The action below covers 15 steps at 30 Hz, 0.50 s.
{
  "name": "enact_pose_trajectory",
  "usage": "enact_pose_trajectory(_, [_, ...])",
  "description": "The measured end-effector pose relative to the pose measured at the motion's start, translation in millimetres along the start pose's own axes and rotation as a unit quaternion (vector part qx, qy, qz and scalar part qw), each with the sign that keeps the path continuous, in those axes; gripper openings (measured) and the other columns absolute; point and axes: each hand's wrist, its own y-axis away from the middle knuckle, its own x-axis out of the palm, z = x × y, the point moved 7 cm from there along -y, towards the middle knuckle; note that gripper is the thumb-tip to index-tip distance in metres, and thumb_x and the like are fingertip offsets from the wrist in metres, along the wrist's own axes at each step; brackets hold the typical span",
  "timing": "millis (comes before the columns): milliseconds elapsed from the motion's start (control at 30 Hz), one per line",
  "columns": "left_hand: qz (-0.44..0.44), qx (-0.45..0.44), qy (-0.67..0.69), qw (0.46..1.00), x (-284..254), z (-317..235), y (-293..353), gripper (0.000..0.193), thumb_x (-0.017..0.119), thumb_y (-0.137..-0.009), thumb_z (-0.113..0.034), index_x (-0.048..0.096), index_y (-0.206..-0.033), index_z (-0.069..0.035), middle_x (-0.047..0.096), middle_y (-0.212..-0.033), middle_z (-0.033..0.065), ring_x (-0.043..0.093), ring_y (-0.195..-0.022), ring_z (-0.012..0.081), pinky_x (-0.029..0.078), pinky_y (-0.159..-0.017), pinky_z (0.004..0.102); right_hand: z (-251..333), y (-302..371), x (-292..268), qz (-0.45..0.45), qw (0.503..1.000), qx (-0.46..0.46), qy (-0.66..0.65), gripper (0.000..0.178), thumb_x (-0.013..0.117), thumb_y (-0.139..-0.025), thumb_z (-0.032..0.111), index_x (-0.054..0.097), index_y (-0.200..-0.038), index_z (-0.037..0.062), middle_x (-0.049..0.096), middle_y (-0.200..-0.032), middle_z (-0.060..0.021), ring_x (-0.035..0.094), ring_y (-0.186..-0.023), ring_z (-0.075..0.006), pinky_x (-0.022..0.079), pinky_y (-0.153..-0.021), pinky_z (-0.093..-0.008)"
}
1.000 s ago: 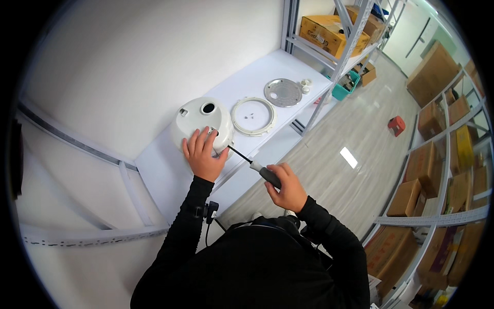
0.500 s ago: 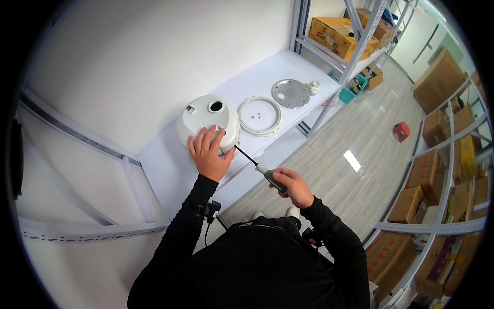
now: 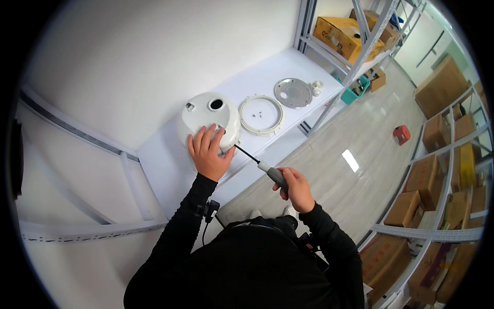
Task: The person assembles a white rice cooker by hand, using a screwdriver to secure the lid and a metal steaming tray. They open and close the lid multiple times, tighten screws on the lid, and then attach the steaming tray to the cooker body.
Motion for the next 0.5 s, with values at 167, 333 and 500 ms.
enact_pose_trajectory(167, [0.005,0.000,-0.001,1.000,0,-1,-2,0.060,0.086,-0.070,-0.034,0.069,-0.126,-0.020,0.060,-0.141,0.0015,0.047,-0.138,0.0282,0.024,-0.118,0.0593,-1,2,5,0.068,0.995,0.046,-0.058,0.035,0.053,-0.105,0.021,0.055,-0.133,0.0005,0.068,-0.089,-0.0118,0.051,-0.061,-0.0138,0.041,-0.058,-0.0268])
enact_pose_trajectory(333, [0.002,0.000,0.002,1.000,-2,-2,-3,0.060,0.086,-0.070,-0.033,0.069,-0.127,-0.020,0.060,-0.141,0.0014,0.047,-0.138,0.0282,0.024,-0.119,0.0591,13,11,5,-0.029,0.946,-0.241,0.216,0.041,0.072,-0.093,0.011,0.056,-0.130,0.0021,0.068,-0.106,-0.0110,0.061,-0.078,-0.0180,0.050,-0.073,-0.0301])
enact_pose_trajectory(500, [0.000,0.001,0.007,1.000,-2,-1,-3,0.060,0.086,-0.071,-0.033,0.069,-0.127,-0.021,0.060,-0.141,0.0013,0.047,-0.137,0.0281,0.023,-0.119,0.0589,21,12,7,-0.013,0.911,-0.282,0.302,0.037,0.068,-0.099,0.017,0.056,-0.131,0.0023,0.069,-0.097,-0.0080,0.056,-0.070,-0.0125,0.049,-0.067,-0.0293])
